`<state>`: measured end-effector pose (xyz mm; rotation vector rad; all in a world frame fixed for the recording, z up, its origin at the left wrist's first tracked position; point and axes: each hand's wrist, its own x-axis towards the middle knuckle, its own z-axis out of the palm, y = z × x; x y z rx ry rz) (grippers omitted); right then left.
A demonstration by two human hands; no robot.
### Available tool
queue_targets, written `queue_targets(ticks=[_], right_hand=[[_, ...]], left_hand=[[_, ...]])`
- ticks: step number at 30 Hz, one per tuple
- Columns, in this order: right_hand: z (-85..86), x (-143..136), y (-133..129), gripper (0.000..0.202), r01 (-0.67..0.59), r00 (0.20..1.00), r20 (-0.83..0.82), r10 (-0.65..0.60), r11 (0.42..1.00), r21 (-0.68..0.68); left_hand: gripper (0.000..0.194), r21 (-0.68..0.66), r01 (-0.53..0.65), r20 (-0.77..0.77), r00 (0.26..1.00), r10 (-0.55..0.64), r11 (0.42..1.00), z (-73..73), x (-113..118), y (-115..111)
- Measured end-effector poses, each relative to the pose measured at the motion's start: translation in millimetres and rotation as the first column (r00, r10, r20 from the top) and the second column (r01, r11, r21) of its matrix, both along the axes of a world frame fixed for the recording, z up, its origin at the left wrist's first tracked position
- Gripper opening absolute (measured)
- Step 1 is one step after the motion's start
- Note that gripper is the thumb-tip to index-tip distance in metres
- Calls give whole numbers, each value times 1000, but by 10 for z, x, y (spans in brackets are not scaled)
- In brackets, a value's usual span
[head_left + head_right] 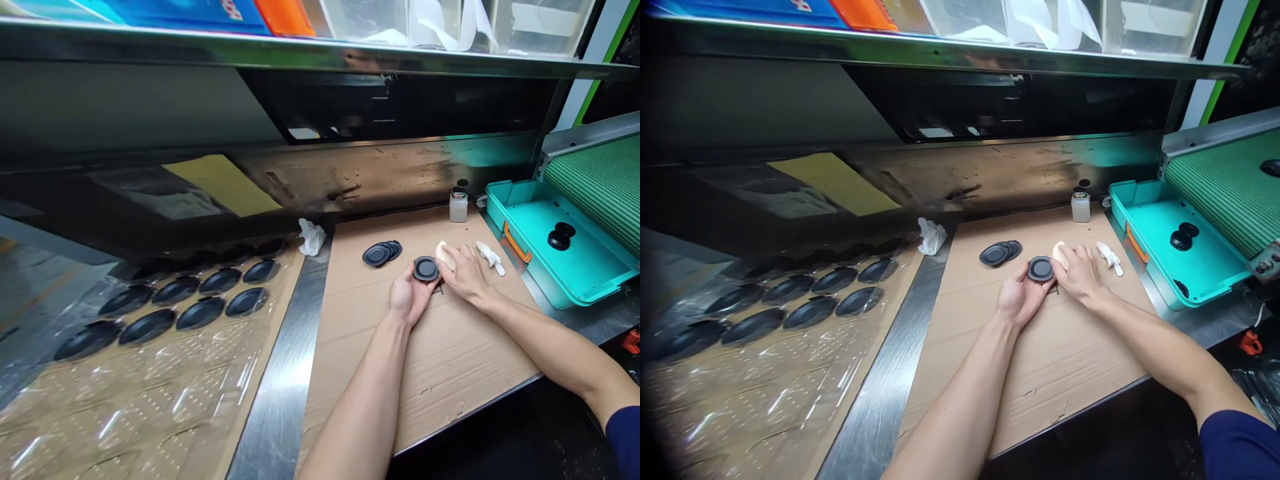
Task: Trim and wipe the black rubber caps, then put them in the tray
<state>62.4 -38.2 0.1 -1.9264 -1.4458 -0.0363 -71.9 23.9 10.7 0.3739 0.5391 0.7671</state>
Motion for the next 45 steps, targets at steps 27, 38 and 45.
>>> queue_targets(ticks=[27,38,45], right_hand=[[304,-94,-182,34,-134,988,37,149,957,-259],[235,-237,-91,35,-47,997,52,63,962,-269],[246,-112,-65,35,-3,1000,27,11,962,-274]], left_hand=[[26,225,5,-54,999,7,974,-252,41,-6],[29,190,-4,-51,999,14,982,-279,51,20],[33,187,20,-79,997,-5,982,-181,25,-14]])
